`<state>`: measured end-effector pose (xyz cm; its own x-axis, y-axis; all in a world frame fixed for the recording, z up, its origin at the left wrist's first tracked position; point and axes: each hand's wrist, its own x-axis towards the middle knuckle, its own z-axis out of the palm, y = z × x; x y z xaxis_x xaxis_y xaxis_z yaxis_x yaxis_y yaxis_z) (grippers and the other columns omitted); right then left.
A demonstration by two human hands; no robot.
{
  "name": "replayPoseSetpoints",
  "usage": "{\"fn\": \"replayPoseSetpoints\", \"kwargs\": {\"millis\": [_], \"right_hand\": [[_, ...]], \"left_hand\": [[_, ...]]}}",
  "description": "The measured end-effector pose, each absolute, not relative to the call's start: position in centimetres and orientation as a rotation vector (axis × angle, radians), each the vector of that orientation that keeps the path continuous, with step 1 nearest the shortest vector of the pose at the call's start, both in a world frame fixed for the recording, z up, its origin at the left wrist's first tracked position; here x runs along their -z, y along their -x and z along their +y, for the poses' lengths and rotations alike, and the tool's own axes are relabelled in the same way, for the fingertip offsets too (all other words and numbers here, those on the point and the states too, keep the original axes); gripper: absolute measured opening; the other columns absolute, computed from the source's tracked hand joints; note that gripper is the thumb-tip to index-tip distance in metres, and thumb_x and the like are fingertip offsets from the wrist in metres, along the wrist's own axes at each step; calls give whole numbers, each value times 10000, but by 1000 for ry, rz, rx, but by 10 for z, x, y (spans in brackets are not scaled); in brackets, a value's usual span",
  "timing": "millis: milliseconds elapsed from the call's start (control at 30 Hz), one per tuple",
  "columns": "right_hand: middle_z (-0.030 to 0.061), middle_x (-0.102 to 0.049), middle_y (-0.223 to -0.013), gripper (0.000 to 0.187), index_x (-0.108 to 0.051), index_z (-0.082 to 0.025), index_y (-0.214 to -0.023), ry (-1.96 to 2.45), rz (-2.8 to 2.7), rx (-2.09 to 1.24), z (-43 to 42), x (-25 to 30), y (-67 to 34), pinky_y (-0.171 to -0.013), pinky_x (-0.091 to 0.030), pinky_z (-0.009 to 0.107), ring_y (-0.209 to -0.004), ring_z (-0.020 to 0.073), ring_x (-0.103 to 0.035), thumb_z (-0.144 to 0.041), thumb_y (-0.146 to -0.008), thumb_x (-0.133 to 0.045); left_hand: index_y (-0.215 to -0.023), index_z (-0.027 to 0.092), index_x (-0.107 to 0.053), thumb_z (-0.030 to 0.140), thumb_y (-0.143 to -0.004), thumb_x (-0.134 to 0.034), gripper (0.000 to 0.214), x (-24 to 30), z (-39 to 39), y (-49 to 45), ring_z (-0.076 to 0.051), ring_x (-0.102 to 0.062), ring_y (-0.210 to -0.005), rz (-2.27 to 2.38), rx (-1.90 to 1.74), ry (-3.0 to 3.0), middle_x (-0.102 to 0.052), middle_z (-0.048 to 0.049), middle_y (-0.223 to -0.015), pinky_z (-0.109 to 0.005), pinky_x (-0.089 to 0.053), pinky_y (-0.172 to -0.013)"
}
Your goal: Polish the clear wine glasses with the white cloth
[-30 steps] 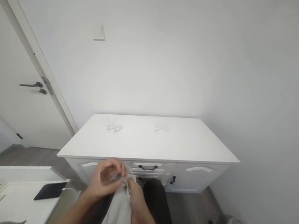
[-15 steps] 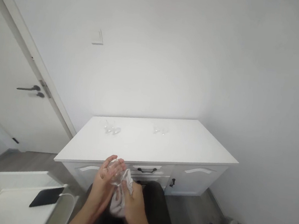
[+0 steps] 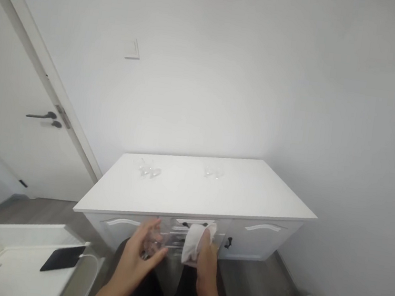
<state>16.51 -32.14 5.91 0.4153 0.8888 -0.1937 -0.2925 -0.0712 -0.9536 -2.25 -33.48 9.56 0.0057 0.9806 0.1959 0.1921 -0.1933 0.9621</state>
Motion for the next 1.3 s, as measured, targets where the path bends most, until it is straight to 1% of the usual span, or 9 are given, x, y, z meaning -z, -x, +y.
{"fn": "replayPoseSetpoints", "kwargs": {"millis": [133,267,500,667,867,967,1100,1200,1300], "right_hand": [[116,-800,-957,431,-788,-181,-1001,1309,-1056,-898,-337,-66,-162,-885,-602,415,-954,320,-747,-576,-947,-626],[109,-726,-1360,471,-701,-250,-1369,897,-1820,-615,-348,-74,-167,-1239,-361,571,-1321,335,-640,-201,-906,-638],[151,-631,-1492,685,-399,-256,-1631,977,-1821,-878,-364,-88,-180,-1111,-524,460,-1278,298,-673,-234,-981,-614],[79,-479,-1641,682,-368,-345,-1647,932,-1851,-1159,-366,-98,-187,-1186,-450,491,-1470,300,-515,-281,-1011,-608],[80,-618,-1518,557,-511,-354,-1559,897,-1905,-1124,-363,-105,-184,-1134,-500,454,-1345,291,-625,-230,-1017,-541],[80,-685,-1421,516,-593,-334,-1481,938,-1813,-1043,-362,-93,-173,-1057,-544,413,-1232,289,-684,-215,-979,-566],[88,-745,-1279,368,-685,-274,-1326,1009,-1563,-974,-358,-76,-165,-980,-558,373,-1129,288,-709,-332,-972,-601],[96,-749,-1227,373,-705,-237,-1246,1108,-1317,-989,-355,-72,-166,-990,-539,373,-1129,297,-695,-461,-951,-662],[87,-738,-1223,504,-669,-240,-1301,1106,-1024,-1083,-352,-73,-167,-908,-562,357,-1049,276,-704,-550,-907,-721]], "left_hand": [[-1264,209,-660,260,-741,-863,563,-88,-338,23,-271,-772,-979,1320,-1126,-1666,-774,-103,-1162,-389,-661,-834],[-1319,226,-662,173,-792,-794,546,-90,-338,35,-288,-777,-1072,1388,-1118,-2081,-782,-111,-1234,-418,-650,-947],[-1480,228,-523,103,-813,-721,707,-94,-346,37,-293,-763,-1147,1202,-1072,-2566,-756,-146,-1299,-374,-648,-965],[-1407,221,-575,66,-786,-680,648,-106,-349,28,-293,-777,-1077,1110,-966,-2507,-778,-139,-1228,-367,-648,-913],[-1108,232,-727,70,-707,-729,433,-119,-349,29,-213,-751,-783,1158,-822,-2118,-793,-29,-926,-266,-594,-723],[-1231,261,-710,86,-750,-731,513,-116,-349,31,-244,-764,-955,1146,-873,-2055,-799,-53,-1114,-304,-610,-852],[-1423,248,-594,273,-746,-881,736,-107,-344,38,-354,-655,-1271,1310,-848,-2305,-708,-132,-1372,-550,-501,-1129],[-1161,216,-702,318,-891,-767,296,-99,-339,46,-336,-703,-1119,1428,-681,-2499,-776,-101,-1124,-593,-491,-1093],[-870,207,-671,245,-994,-592,151,-92,-337,48,-249,-714,-826,1461,-561,-2514,-745,-50,-862,-360,-553,-756]]}}
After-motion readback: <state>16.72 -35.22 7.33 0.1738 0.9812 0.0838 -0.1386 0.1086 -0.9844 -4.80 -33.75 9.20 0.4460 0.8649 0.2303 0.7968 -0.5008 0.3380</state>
